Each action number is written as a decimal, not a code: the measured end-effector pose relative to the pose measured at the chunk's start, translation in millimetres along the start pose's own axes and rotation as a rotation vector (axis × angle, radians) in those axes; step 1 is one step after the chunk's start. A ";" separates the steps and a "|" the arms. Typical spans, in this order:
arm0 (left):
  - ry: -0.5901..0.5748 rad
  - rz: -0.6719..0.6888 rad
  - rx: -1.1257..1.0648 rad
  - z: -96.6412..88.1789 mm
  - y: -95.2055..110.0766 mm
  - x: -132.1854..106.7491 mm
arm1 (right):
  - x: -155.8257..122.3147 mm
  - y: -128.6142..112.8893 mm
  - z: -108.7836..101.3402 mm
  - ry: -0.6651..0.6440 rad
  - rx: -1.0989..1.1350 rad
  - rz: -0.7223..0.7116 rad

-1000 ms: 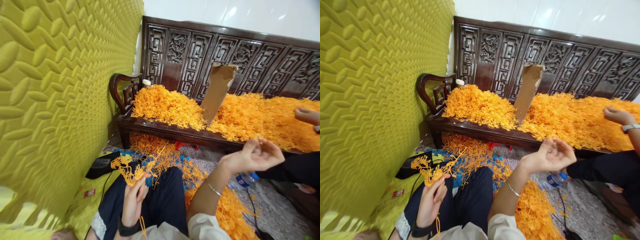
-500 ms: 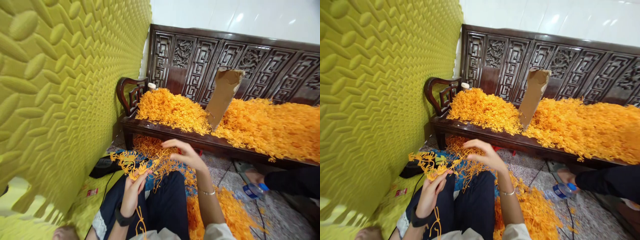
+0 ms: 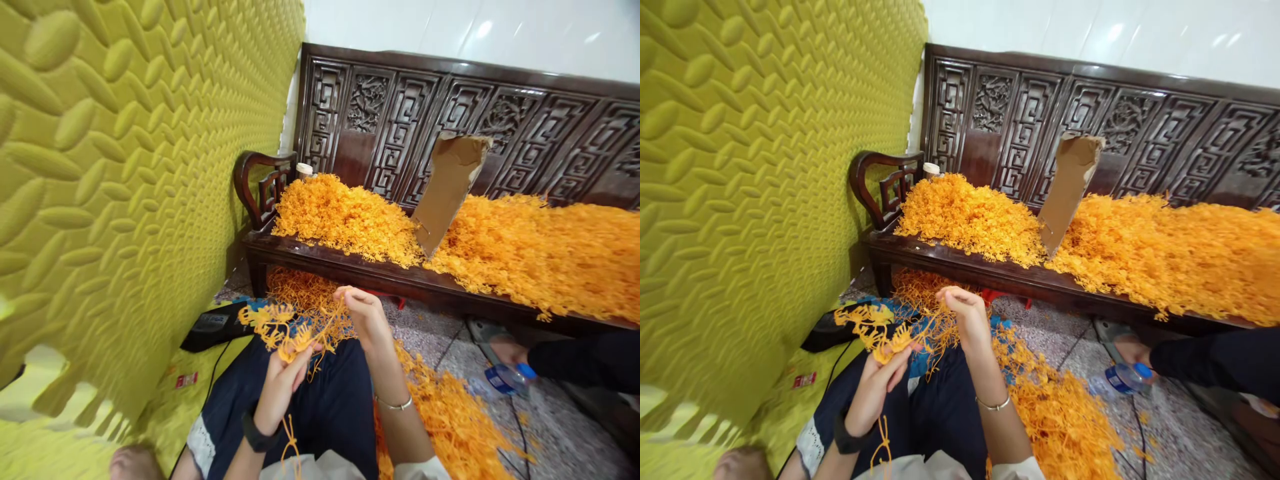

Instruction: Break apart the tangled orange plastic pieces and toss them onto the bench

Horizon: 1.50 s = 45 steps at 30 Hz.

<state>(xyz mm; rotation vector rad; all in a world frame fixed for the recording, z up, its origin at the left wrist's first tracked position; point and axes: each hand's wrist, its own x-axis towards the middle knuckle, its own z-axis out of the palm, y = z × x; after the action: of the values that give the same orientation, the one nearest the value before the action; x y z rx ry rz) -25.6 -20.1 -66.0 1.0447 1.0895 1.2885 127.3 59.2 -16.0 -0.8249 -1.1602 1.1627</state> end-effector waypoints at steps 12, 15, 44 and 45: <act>-0.074 -0.121 -0.056 18.4 -14.1 -15.2 | 5.2 28.5 -40.6 0.381 0.040 -0.079; -0.046 -0.186 -0.068 5.8 -21.6 -23.1 | 8.1 -4.2 -77.6 0.604 0.035 -0.291; -0.048 -0.077 -0.031 -10.6 -5.1 9.3 | -24.7 -0.5 14.7 -0.627 -0.765 -0.267; -0.065 -0.076 -0.034 -11.3 -4.1 9.0 | -23.8 2.2 12.9 -0.647 -0.715 -0.236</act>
<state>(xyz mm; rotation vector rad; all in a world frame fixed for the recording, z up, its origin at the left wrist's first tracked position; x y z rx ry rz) -36.0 -11.4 -72.4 1.0042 1.0452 1.2006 114.5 35.8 -21.0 -0.8148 -2.2222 0.8233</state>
